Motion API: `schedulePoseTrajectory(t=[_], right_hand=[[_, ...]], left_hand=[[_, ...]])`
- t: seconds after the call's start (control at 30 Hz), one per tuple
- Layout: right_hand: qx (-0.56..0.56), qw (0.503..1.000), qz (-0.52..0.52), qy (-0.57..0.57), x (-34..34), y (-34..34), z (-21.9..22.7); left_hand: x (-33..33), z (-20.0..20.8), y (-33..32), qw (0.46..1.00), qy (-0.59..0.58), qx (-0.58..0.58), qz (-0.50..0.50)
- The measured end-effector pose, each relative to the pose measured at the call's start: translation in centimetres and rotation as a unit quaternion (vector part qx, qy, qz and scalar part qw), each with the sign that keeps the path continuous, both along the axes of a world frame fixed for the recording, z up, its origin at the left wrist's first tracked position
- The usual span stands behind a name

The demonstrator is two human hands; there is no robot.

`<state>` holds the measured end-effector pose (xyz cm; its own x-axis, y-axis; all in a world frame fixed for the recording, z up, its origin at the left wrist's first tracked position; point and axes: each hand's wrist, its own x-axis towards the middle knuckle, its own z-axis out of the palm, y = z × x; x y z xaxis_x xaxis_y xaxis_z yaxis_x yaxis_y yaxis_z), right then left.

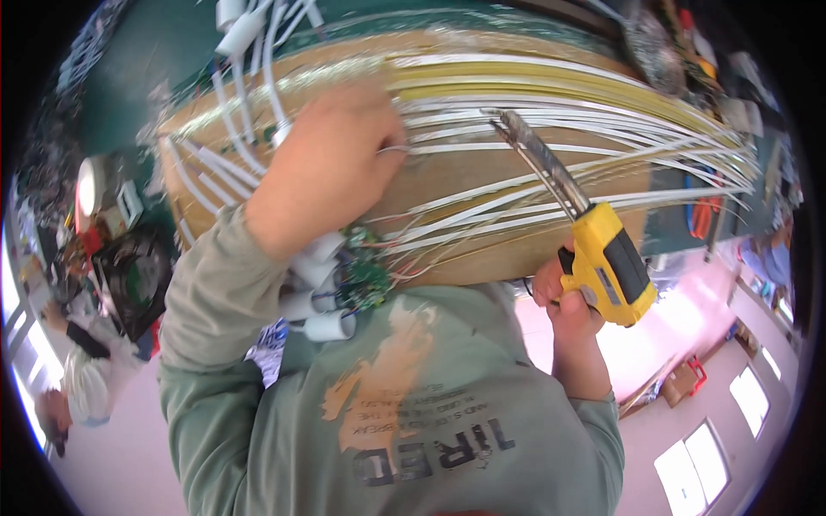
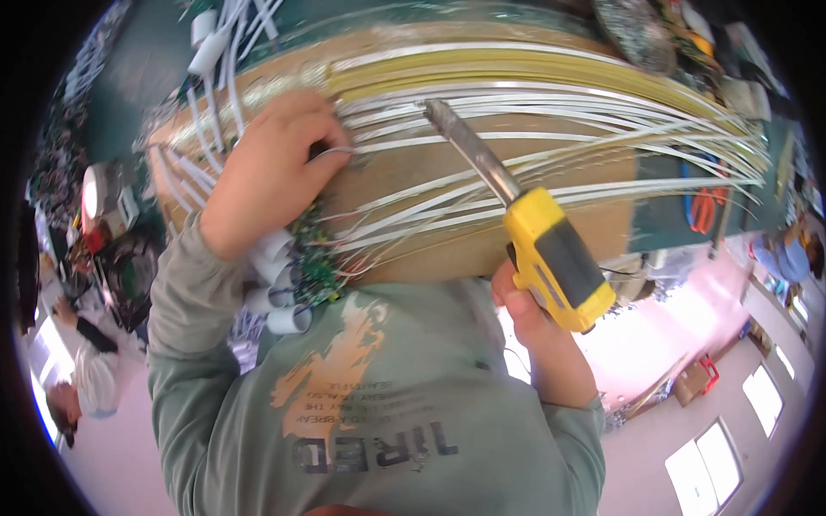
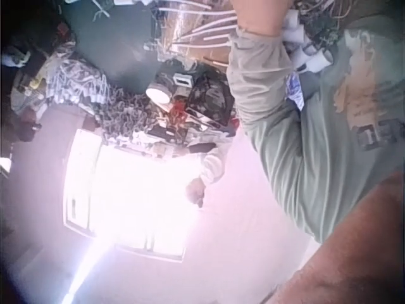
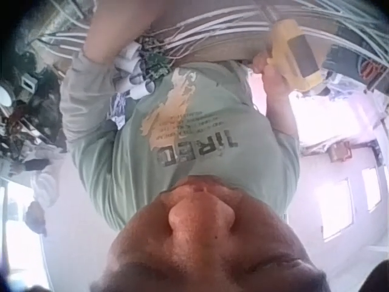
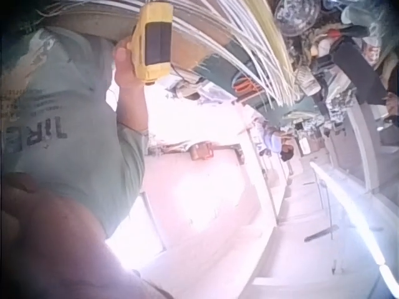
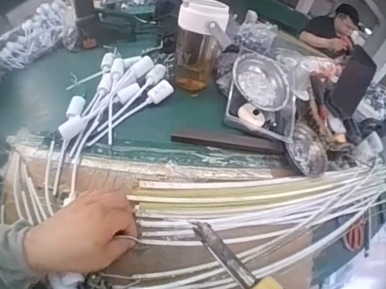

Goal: The person solders electrical wires connected to driver components onto LED light strips using a soldering gun.

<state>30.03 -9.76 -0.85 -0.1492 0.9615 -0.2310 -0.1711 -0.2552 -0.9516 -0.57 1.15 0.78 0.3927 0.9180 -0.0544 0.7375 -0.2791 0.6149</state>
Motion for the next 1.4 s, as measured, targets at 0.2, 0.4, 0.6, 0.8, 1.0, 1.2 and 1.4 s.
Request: schedulePoseTrajectory(t=[0.2, 0.4, 0.6, 0.8, 1.0, 1.2, 1.4], right_hand=[[0.168, 0.964, -0.191, -0.083, 3.0, 5.4, 0.8], [0.1, 0.928, -0.306, -0.186, 4.5, 10.4, 3.0], [0.136, 0.969, -0.196, -0.063, 4.3, 7.6, 1.7], [0.036, 0.998, -0.013, -0.047, 0.9, 1.3, 0.6], [0.02, 0.987, 0.097, -0.126, 0.8, -1.4, -0.6], [0.072, 0.977, 0.1, -0.176, 0.7, -1.4, -0.6], [0.082, 0.971, 0.106, -0.198, 0.7, -1.4, -0.5]], left_hand=[[0.6, 0.9, -0.1, 0.999, 0.012, -0.029, 0.021], [0.5, 0.8, -0.1, 0.999, 0.007, -0.032, 0.021], [0.4, 0.6, 0.0, 1.0, -0.007, -0.027, 0.012], [0.2, 0.2, -0.2, 1.0, 0.009, -0.006, 0.013], [0.1, -0.2, -0.2, 1.0, 0.006, 0.028, -0.001], [0.1, -0.2, -0.1, 1.0, 0.004, 0.019, -0.005], [0.1, -0.2, -0.1, 1.0, -0.002, 0.025, -0.008]])
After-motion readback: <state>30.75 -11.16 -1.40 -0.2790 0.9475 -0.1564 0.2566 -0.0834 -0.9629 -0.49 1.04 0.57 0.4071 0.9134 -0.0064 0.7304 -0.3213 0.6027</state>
